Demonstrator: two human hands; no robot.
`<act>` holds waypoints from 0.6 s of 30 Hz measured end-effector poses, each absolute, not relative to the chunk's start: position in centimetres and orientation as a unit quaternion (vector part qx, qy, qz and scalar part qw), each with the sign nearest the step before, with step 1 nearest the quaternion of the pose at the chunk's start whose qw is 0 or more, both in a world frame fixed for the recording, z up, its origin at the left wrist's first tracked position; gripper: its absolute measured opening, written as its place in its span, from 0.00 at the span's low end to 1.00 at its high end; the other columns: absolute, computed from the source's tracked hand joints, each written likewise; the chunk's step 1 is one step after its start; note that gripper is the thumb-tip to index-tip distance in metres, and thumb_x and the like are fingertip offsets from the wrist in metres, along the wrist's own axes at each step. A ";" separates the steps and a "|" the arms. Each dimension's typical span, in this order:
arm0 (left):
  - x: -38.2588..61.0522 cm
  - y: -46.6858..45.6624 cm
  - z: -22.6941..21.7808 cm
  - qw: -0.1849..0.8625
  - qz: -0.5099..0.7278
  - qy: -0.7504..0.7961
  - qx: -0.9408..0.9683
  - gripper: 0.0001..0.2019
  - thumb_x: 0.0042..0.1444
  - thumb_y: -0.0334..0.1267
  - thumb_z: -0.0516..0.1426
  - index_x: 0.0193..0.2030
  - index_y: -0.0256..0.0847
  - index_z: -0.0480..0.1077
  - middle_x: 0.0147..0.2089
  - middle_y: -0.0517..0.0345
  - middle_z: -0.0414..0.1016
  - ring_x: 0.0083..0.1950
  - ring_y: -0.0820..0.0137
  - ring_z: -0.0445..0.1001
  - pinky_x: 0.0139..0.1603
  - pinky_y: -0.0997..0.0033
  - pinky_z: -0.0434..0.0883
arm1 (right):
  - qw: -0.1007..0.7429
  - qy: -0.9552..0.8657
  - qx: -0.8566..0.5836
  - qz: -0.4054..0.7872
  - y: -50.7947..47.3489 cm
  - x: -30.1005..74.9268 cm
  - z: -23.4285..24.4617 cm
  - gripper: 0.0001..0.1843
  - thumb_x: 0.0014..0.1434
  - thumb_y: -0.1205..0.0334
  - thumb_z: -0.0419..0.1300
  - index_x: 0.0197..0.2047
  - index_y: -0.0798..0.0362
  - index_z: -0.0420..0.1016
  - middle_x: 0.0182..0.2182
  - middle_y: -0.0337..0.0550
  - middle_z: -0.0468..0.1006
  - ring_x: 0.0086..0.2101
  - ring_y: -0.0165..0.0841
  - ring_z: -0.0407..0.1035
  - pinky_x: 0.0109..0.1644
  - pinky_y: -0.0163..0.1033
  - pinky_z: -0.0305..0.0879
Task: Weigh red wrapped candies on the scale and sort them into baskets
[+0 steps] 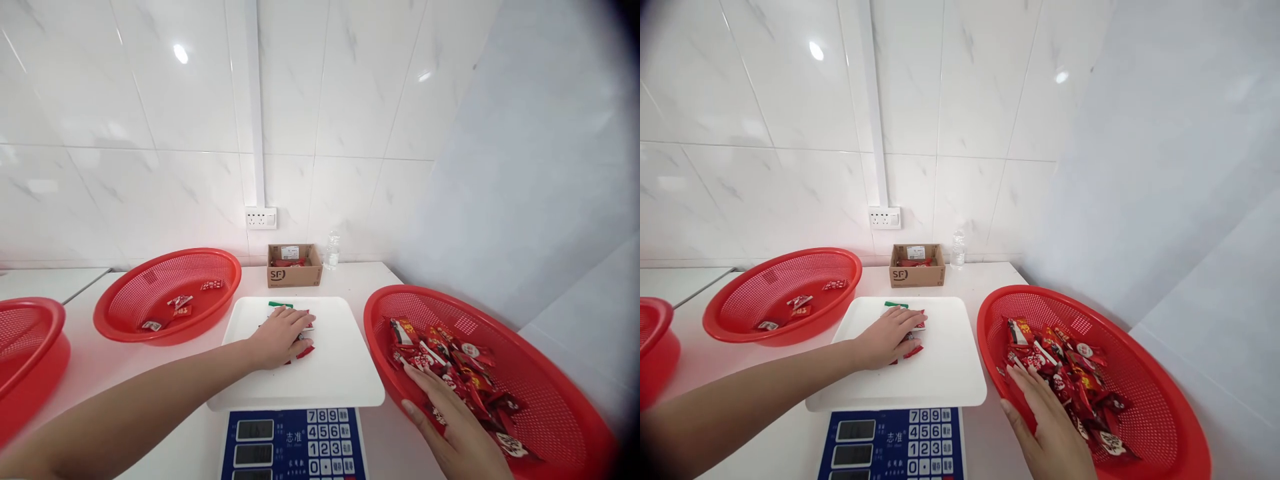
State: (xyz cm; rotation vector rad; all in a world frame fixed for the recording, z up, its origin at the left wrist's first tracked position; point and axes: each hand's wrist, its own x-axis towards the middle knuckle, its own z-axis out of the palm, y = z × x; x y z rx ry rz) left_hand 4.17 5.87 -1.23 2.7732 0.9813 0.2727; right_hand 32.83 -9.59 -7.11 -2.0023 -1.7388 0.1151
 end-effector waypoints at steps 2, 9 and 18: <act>3.5 6.2 -0.9 0.122 0.098 0.321 0.934 0.24 0.61 0.48 0.47 0.62 0.41 0.55 0.64 0.48 0.60 0.62 0.59 0.59 0.63 0.53 0.53 | 0.235 -0.632 -0.737 0.045 -9.5 32.7 -7.0 0.27 0.59 0.44 0.48 0.58 0.43 0.64 0.59 0.38 0.65 0.60 0.41 0.56 0.58 0.52 0.62; 2.0 6.9 0.3 0.166 0.078 0.381 0.906 0.33 0.58 0.60 0.43 0.65 0.42 0.50 0.68 0.47 0.50 0.69 0.56 0.44 0.66 0.50 0.46 | 0.222 -0.614 -0.754 0.071 -9.5 32.0 -6.3 0.30 0.58 0.41 0.45 0.58 0.46 0.64 0.59 0.39 0.64 0.60 0.40 0.55 0.60 0.54 0.57; 2.3 6.7 -1.7 0.140 0.039 0.364 0.920 0.35 0.54 0.65 0.43 0.65 0.51 0.50 0.69 0.48 0.46 0.70 0.52 0.41 0.64 0.42 0.42 | 0.244 -0.609 -0.752 0.065 -9.4 31.8 -6.1 0.31 0.56 0.41 0.46 0.57 0.49 0.66 0.58 0.43 0.65 0.59 0.42 0.57 0.60 0.53 0.58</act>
